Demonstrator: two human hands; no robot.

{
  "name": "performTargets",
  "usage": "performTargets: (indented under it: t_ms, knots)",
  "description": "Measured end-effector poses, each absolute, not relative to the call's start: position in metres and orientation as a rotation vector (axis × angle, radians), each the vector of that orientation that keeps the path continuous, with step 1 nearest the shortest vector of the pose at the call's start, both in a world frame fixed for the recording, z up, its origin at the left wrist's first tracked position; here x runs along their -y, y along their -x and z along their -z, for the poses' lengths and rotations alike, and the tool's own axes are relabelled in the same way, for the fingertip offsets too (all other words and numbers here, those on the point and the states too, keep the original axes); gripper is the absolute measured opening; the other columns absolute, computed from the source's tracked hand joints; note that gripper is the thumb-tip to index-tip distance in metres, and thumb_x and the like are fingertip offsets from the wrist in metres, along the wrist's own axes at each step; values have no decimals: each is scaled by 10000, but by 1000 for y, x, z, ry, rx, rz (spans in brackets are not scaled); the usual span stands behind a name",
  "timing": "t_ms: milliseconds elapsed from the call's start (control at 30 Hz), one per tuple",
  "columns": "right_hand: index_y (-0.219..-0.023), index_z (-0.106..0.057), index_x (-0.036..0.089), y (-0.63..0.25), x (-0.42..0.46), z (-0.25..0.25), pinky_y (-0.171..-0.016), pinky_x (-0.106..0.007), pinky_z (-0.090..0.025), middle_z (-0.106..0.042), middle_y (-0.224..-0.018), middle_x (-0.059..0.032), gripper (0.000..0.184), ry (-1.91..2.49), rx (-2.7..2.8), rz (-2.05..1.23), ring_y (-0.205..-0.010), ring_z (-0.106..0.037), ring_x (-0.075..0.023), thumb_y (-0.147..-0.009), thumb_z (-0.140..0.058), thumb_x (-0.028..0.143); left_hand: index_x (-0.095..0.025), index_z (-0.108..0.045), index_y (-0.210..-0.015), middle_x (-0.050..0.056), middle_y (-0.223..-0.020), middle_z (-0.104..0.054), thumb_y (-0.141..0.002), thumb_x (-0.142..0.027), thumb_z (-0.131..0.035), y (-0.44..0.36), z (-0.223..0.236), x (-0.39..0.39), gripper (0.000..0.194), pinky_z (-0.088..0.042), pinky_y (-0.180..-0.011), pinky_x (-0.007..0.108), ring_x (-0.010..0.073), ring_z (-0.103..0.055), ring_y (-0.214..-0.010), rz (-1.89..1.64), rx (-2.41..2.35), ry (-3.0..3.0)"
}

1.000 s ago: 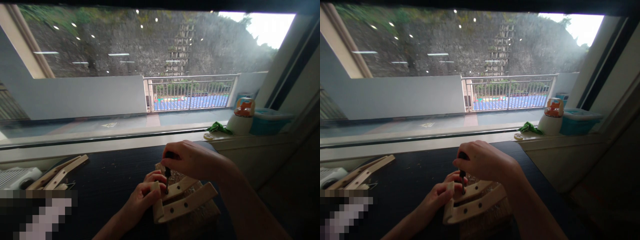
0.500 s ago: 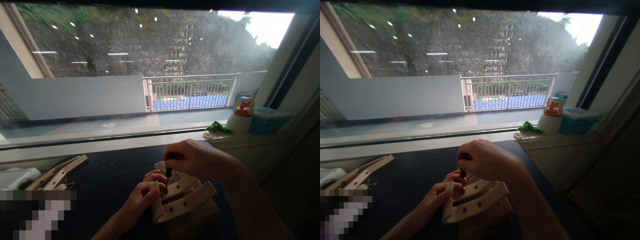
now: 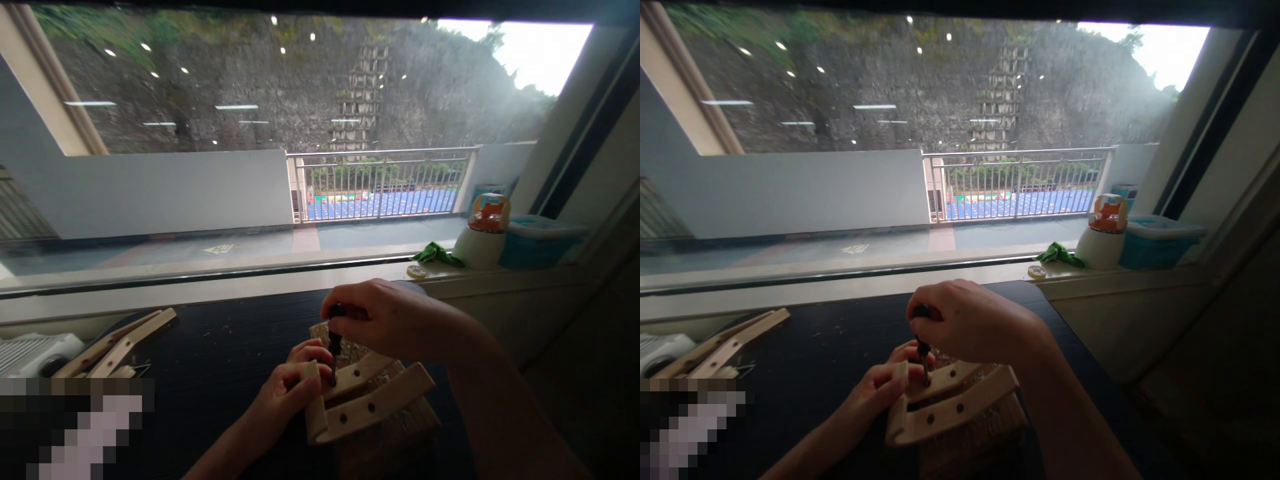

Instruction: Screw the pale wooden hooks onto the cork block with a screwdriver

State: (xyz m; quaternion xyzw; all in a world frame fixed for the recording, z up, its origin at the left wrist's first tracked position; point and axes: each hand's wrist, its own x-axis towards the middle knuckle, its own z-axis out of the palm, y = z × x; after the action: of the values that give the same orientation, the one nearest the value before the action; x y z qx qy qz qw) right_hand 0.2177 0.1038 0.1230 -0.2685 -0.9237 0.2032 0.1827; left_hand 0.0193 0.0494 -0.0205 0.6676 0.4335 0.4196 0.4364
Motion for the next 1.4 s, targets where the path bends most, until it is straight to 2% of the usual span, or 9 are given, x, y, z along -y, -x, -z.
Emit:
performTargets:
  t_ms: [233,467,567,700,1033,1133,1267,1400]
  knots:
    - [-819,-637,183,-217,-106,-124,-515,-196,-312,-570,-616,52,147,807,2600,-539,-535,-442,-55,-823,-539,292,-174,-727,-911,103,-1191,-585,-818,-580,-511,-19,21,-50,469,-237,-1099,447,327,-280,-1318,-1037,-1069,-1674]
    - [-837,-638,207,-217,-108,-122,-489,-187,-311,-583,-629,65,167,813,2594,-532,-543,-466,-55,-803,-572,356,-166,-728,-897,108,-1191,-586,-817,-581,-509,-20,20,-48,476,-241,-1097,445,325,-298,-1308,-1041,-1076,-1673]
    - [-908,-662,242,-219,-107,-122,-491,-174,-322,-578,-614,81,158,779,2613,-553,-525,-466,-44,-804,-563,307,-166,-729,-898,107,-1188,-590,-814,-569,-523,-20,20,-49,461,-242,-1097,449,325,-301,-1305,-1043,-1083,-1664]
    - [-880,-677,233,-219,-105,-123,-517,-173,-327,-592,-628,78,162,750,2614,-515,-547,-479,-41,-823,-528,257,-167,-732,-909,107,-1181,-592,-809,-564,-535,-20,20,-49,454,-257,-1087,456,329,-308,-1298,-1053,-1084,-1652]
    - [-784,-672,183,-216,-105,-123,-497,-210,-299,-589,-608,48,173,819,2569,-467,-525,-452,-58,-812,-556,308,-175,-733,-908,103,-1189,-587,-810,-582,-519,-19,22,-50,470,-242,-1092,452,329,-300,-1299,-1051,-1074,-1659]
    - [-825,-688,206,-216,-104,-122,-479,-207,-296,-585,-593,61,194,798,2585,-480,-508,-458,-55,-807,-564,355,-176,-735,-909,100,-1201,-583,-809,-582,-520,-20,22,-49,471,-243,-1093,446,331,-296,-1302,-1048,-1087,-1656]
    - [-956,-696,240,-217,-103,-122,-506,-185,-324,-600,-602,73,215,775,2575,-513,-511,-485,-46,-789,-564,273,-179,-735,-915,95,-1198,-585,-815,-565,-523,-20,21,-49,452,-242,-1095,437,329,-294,-1307,-1045,-1086,-1665]
    - [-912,-697,219,-217,-104,-123,-512,-179,-325,-595,-601,68,198,747,2582,-520,-519,-482,-45,-798,-536,236,-175,-735,-904,101,-1179,-595,-814,-568,-521,-19,21,-50,456,-244,-1093,448,331,-298,-1305,-1048,-1092,-1669]
